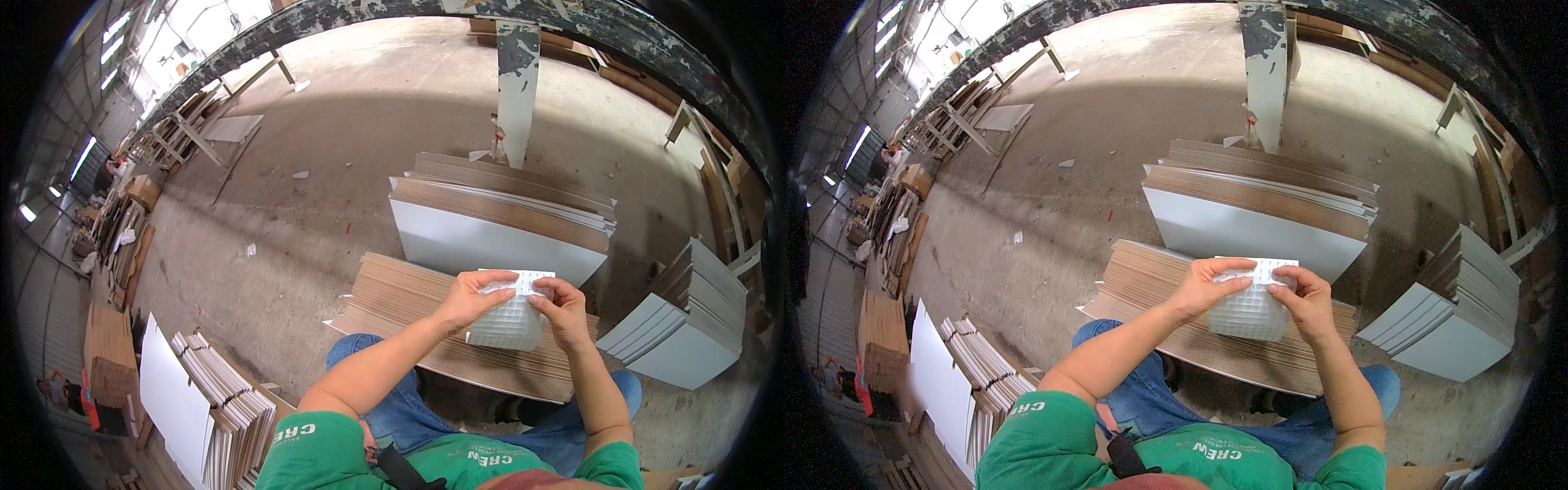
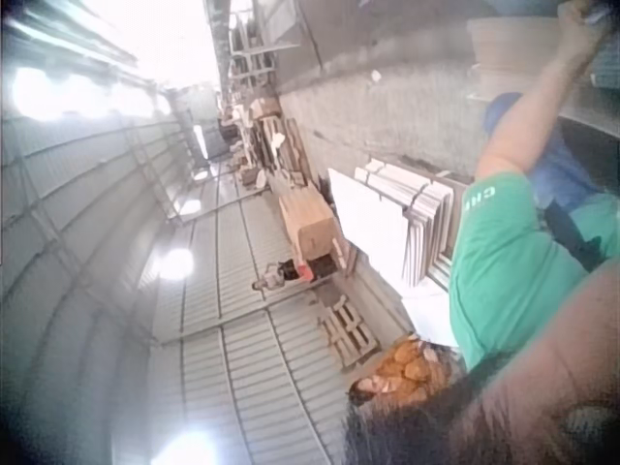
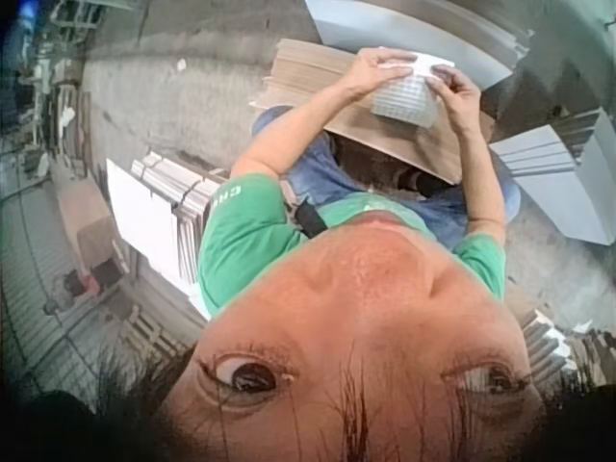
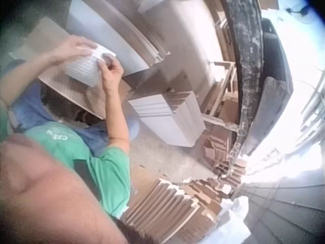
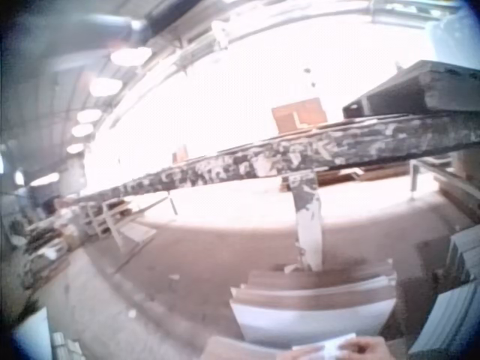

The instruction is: The person sits on the floor in a warehouse and repeatedly peels small white labels from a sheet, then places them on the edges of stacked flat panels. The person handles the label sheet and the panels by hand, working one at a time.

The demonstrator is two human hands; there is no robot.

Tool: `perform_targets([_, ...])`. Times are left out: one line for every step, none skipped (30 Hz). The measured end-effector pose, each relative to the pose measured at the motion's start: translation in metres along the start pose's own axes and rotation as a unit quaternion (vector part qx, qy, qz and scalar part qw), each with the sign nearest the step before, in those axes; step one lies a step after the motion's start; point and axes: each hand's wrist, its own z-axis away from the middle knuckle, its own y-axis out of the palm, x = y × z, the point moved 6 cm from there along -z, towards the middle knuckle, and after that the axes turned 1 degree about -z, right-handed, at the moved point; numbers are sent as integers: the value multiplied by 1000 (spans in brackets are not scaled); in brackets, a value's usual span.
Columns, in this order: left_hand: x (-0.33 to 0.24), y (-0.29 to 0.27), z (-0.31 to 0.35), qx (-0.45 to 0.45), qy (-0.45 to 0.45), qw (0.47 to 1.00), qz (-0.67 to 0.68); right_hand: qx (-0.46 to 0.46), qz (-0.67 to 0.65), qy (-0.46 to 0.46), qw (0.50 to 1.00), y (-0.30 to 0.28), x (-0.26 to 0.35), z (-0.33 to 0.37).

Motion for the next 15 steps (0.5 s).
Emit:
perform_targets([0,0,0,-2,1,1000,1,1,-1,-1,1000,0,0,0])
perform_targets([-1,-1,0,-6,9,1000,-12,3,-2,-2,1000,0,0,-1])
perform_targets([0,0,-1,-9,15,1000,-21,0,2,0,1000,-1,0,0])
perform_targets([1,0,-2,-12,20,999,-30,-2,5,1,1000,-2,-1,0])
perform_targets([2,1,-3,-4,15,1000,-21,-4,9,3,1000,-3,-1,-1])
perform_targets([1,2,-4,2,10,1000,-12,-6,11,4,1000,-4,0,-1])
perform_targets([1,3,-4,8,6,1000,-3,-7,13,4,1000,-4,0,-2])
perform_targets([1,4,-4,12,2,1000,-3,-8,15,5,1000,-5,0,-2])
perform_targets([0,4,-3,12,0,1000,-4,-9,11,5,1000,-4,-1,-2])
perform_targets([0,3,-3,12,-1,1000,-6,-10,7,5,1000,-3,-2,-3])
perform_targets([0,3,-3,13,2,1000,-9,-9,4,4,1000,-2,-3,-3])
perform_targets([1,0,-2,9,5,1000,-15,-12,14,3,1000,-1,-4,-4])
perform_targets([1,-2,-1,4,9,1000,-22,-15,25,1,1000,-1,-3,-3])
perform_targets([3,0,-2,8,14,1000,-17,-16,37,-1,999,-3,-3,-2])
perform_targets([4,0,-1,7,17,1000,-17,-16,34,1,999,-4,-7,-2])
